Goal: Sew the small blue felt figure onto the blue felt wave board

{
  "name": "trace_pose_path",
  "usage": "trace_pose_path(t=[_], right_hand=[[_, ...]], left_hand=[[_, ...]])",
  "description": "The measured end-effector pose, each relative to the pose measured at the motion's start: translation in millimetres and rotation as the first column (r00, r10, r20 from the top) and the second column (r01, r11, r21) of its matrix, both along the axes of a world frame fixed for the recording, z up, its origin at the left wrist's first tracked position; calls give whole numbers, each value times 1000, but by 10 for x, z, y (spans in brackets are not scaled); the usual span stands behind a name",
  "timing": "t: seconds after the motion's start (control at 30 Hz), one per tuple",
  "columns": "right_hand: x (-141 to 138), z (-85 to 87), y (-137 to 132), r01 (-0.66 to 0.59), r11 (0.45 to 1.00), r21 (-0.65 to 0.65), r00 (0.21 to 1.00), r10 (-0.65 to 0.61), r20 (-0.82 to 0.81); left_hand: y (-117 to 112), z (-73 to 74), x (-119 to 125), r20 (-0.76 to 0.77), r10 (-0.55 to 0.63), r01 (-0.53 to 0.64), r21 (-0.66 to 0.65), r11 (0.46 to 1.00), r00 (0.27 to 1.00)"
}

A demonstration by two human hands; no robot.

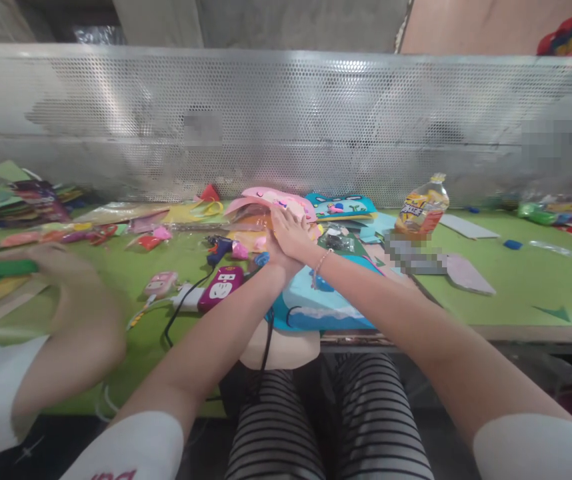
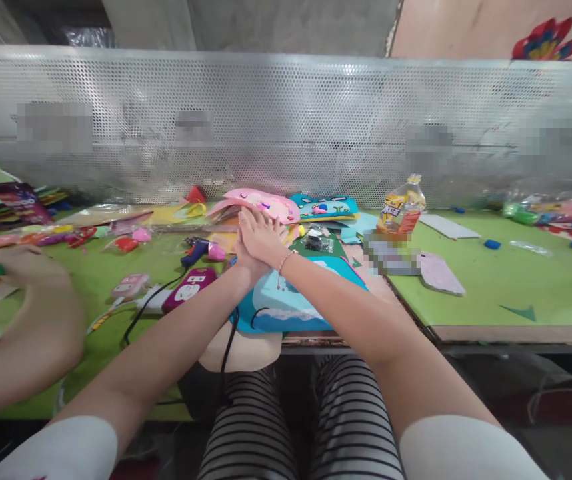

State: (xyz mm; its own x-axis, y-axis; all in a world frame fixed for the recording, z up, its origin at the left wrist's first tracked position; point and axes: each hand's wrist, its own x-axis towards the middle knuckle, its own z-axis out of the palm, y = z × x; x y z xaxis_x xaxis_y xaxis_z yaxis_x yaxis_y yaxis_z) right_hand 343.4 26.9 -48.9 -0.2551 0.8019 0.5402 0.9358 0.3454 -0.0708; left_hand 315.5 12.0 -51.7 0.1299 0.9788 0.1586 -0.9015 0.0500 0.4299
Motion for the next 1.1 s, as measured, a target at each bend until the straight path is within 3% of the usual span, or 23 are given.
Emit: trace_pose_path(t=[0.07,0.13,0.23,0.33,0.57,0.8,0.9,1.0,1.1], right_hand=[[112,44,110,-22,1000,-10,999,22,42],[248,96,252,-6,999,-39,998,8,59],[394,145,418,108,992,-64,993,-110,-31],[376,121,402,152,986,-62,985,-156,-71],[83,-1,41,33,999,-19,999,-33,-12],[292,172,258,78,992,-103,997,-75,32],[187,109,202,45,996,-77,999,-43,19],[48,-7,103,8,1000,-19,1000,-8,8],[74,-28,111,-14,1000,1,999,14,43]], left_hand=[[-24,10,14,56,-33,31,42,999,998],[-30,2,22,58,-137,134,53,990,989],[-9,-28,12,74,-252,250,38,968,965],[27,-55,-10,86,-285,283,32,959,955],[22,-60,28,75,-30,27,44,999,997],[17,-21,19,65,-222,222,7,975,973],[79,-51,-20,58,-152,152,-6,988,987],[106,-81,-20,46,-42,39,72,997,998],[74,-72,18,47,-29,24,99,995,998]])
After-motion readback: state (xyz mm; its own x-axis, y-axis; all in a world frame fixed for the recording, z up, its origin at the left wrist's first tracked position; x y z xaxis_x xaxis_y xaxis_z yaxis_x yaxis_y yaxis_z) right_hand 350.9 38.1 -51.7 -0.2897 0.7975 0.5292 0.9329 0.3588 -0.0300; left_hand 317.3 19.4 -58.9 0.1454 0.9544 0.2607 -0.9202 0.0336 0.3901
